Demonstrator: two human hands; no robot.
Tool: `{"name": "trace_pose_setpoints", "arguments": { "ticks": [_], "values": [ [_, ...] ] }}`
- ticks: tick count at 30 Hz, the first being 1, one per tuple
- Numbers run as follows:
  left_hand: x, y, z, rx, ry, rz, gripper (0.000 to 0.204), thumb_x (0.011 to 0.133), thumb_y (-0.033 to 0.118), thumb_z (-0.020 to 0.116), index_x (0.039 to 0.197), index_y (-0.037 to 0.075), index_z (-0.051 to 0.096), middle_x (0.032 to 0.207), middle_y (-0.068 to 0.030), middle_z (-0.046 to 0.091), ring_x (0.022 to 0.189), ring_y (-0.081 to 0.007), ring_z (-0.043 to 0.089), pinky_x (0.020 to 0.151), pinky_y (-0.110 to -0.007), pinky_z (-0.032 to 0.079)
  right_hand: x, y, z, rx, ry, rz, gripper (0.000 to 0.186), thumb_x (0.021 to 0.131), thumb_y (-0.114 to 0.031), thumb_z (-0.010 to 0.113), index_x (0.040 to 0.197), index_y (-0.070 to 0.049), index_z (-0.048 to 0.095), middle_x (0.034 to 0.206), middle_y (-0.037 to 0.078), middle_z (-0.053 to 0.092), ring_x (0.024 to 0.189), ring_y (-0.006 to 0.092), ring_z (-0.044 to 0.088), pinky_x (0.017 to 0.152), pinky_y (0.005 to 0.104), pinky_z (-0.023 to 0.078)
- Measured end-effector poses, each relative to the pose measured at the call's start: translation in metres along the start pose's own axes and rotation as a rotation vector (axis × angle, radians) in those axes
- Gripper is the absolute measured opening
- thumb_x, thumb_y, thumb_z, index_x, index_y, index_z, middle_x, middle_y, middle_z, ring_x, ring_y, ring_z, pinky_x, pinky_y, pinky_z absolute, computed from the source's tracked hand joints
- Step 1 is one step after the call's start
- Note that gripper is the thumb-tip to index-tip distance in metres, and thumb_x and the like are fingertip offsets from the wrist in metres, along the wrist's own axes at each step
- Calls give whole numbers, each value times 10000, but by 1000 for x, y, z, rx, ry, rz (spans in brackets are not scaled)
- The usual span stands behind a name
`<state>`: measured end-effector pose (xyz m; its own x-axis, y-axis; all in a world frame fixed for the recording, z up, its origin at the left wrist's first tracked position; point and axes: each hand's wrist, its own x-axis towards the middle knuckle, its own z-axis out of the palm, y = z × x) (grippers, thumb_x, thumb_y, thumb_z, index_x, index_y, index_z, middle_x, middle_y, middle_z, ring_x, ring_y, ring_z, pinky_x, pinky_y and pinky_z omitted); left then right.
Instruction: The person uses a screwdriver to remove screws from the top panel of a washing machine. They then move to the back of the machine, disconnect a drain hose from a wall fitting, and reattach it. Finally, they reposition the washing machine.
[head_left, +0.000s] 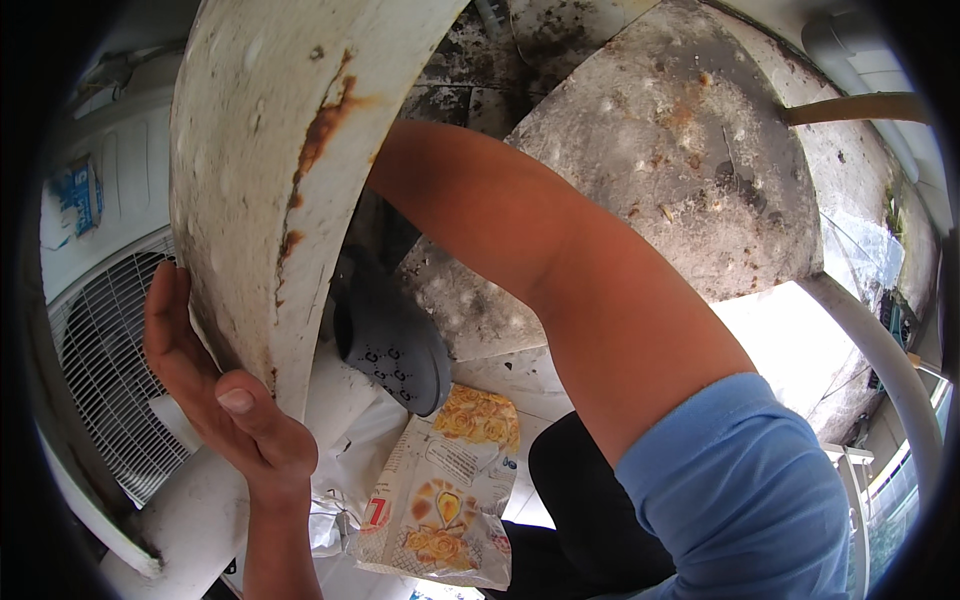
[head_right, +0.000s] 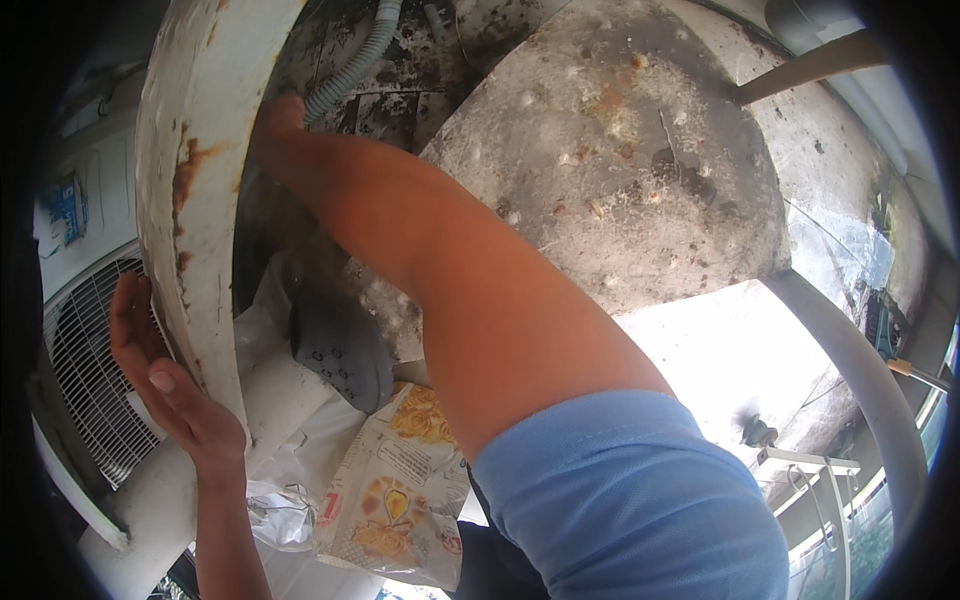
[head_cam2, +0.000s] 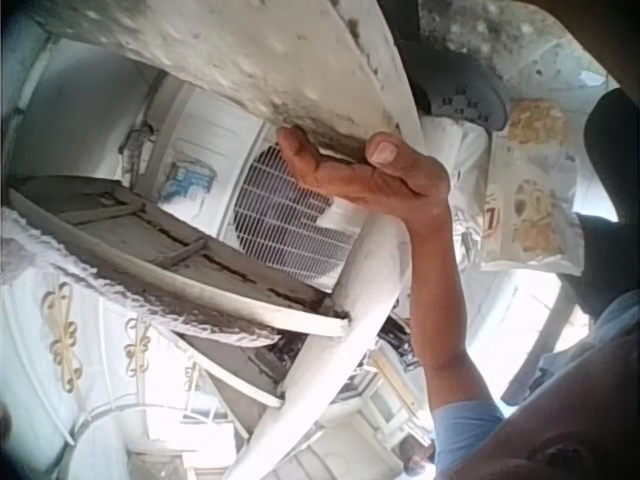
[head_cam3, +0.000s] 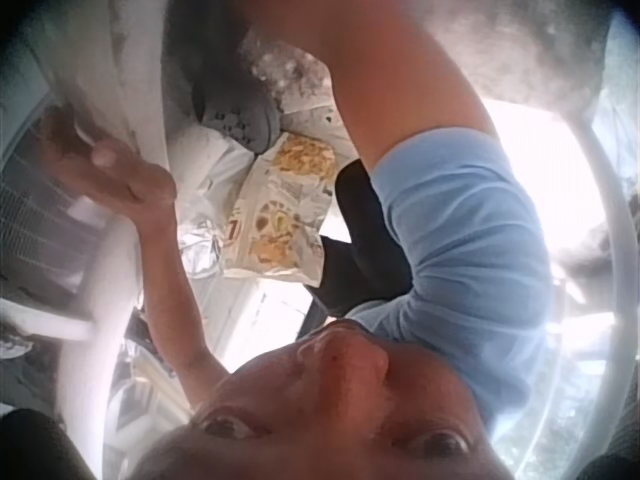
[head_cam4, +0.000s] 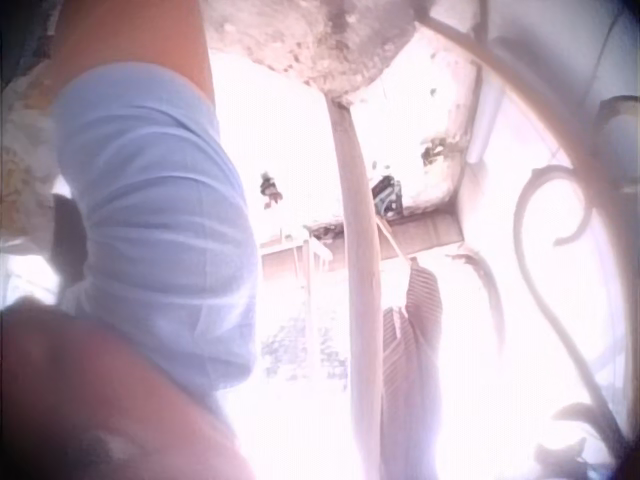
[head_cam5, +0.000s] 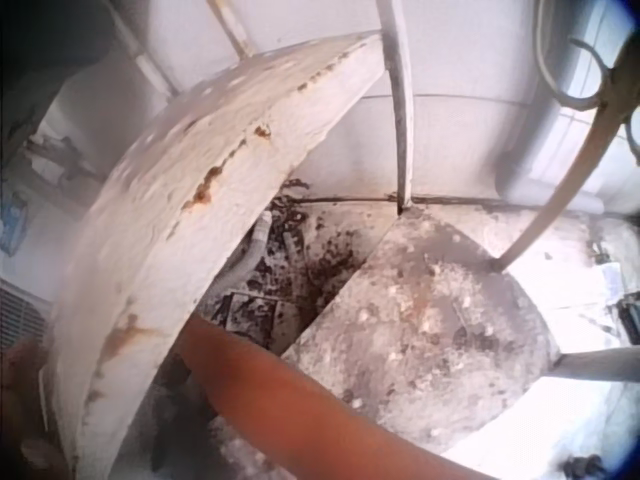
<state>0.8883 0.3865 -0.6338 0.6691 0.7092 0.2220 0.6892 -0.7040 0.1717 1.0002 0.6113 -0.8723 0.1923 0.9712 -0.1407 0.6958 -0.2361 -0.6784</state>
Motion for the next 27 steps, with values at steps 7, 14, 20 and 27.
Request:
{"name": "trace_pose_setpoints", "arguments": {
  "ticks": [7,14,20,27],
  "values": [
    [-1,1,0,12,3,-11,917,1001,715,229,1525,-38,245,1522,-242,349,1455,-331,351,1188,-458,289,4,-11,-1,28,77,-25,374,865,-268,728,1219,-146,734,1256,67,701,1152,271,664,853,444,503],
    [4,6,3,13,-2,-4,930,992,732,211,1525,-29,251,1518,-241,359,1447,-332,369,1182,-459,304,3,1,-13,-2,75,-80,394,860,-266,735,1232,-134,729,1272,82,697,1180,281,660,891,447,513],
    [-1,1,1,12,15,-33,940,986,741,218,1527,-28,252,1517,-242,366,1446,-331,372,1181,-455,305,-24,-8,-32,-39,-40,-131,435,841,-267,769,1244,-110,722,1283,90,695,1192,292,655,895,454,513],
    [2,1,2,-19,14,-11,944,994,704,261,1501,-93,244,1495,-288,353,1434,-371,371,1170,-472,301,-20,-3,-30,-70,-10,-151,446,822,-258,795,1240,-116,725,1281,91,695,1182,285,659,881,455,513]
  ]
}}
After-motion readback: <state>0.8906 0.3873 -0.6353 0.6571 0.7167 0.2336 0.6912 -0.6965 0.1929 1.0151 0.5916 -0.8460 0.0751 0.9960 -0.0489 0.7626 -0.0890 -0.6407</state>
